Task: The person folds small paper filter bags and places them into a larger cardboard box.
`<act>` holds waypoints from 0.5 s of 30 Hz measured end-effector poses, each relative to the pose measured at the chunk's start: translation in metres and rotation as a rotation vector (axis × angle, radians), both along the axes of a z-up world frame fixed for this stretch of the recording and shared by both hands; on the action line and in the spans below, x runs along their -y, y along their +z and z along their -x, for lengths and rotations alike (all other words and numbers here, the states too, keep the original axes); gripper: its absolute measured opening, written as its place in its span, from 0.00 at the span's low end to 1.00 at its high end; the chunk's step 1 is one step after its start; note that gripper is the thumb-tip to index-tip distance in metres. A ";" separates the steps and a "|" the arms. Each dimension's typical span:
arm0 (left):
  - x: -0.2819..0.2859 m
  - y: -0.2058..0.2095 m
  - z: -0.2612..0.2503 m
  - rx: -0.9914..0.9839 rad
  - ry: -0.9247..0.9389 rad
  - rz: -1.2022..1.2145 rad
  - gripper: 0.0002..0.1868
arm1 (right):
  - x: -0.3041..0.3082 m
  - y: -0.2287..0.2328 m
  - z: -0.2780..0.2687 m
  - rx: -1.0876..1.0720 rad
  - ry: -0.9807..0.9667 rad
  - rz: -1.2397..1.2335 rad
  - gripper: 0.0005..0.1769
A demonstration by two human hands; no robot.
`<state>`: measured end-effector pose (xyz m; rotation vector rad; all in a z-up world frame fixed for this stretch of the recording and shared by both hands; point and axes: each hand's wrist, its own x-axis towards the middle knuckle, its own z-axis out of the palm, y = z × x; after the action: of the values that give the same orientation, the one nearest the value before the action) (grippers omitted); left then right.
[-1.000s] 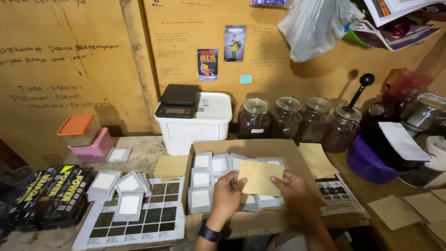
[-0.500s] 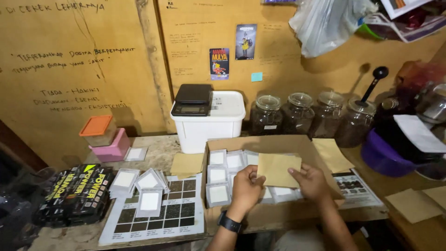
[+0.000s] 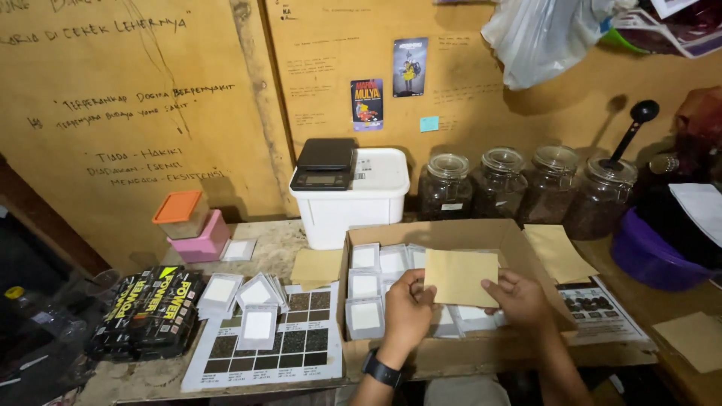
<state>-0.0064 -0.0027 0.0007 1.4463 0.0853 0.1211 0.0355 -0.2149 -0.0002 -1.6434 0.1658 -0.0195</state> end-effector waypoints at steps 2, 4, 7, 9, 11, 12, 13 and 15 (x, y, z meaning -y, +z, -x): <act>-0.002 -0.005 0.000 0.030 0.030 -0.115 0.18 | -0.006 0.010 0.011 -0.024 -0.009 0.001 0.26; -0.003 -0.008 -0.002 0.067 0.060 -0.228 0.20 | -0.020 0.046 0.034 -0.040 -0.019 0.002 0.28; -0.002 -0.009 -0.005 0.104 0.166 -0.260 0.36 | -0.032 0.092 0.063 -0.229 -0.091 0.309 0.34; -0.002 -0.006 -0.004 0.205 0.252 -0.429 0.21 | -0.013 0.063 0.043 -0.234 -0.020 0.632 0.31; 0.006 -0.018 -0.008 0.272 0.126 -0.320 0.15 | 0.000 -0.005 0.012 0.085 0.056 0.420 0.25; 0.010 -0.024 -0.010 0.327 0.000 -0.209 0.12 | 0.006 -0.039 -0.004 0.398 0.126 0.203 0.20; 0.011 -0.032 -0.014 0.336 -0.006 -0.213 0.12 | 0.004 -0.022 0.003 0.406 0.118 0.199 0.20; 0.011 -0.050 -0.022 0.269 -0.163 -0.251 0.16 | 0.001 0.010 0.017 0.182 0.308 0.695 0.23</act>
<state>0.0158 -0.0135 -0.0492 1.6673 -0.2765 0.1967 0.0181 -0.2164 0.0098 -2.3319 -0.2661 0.0101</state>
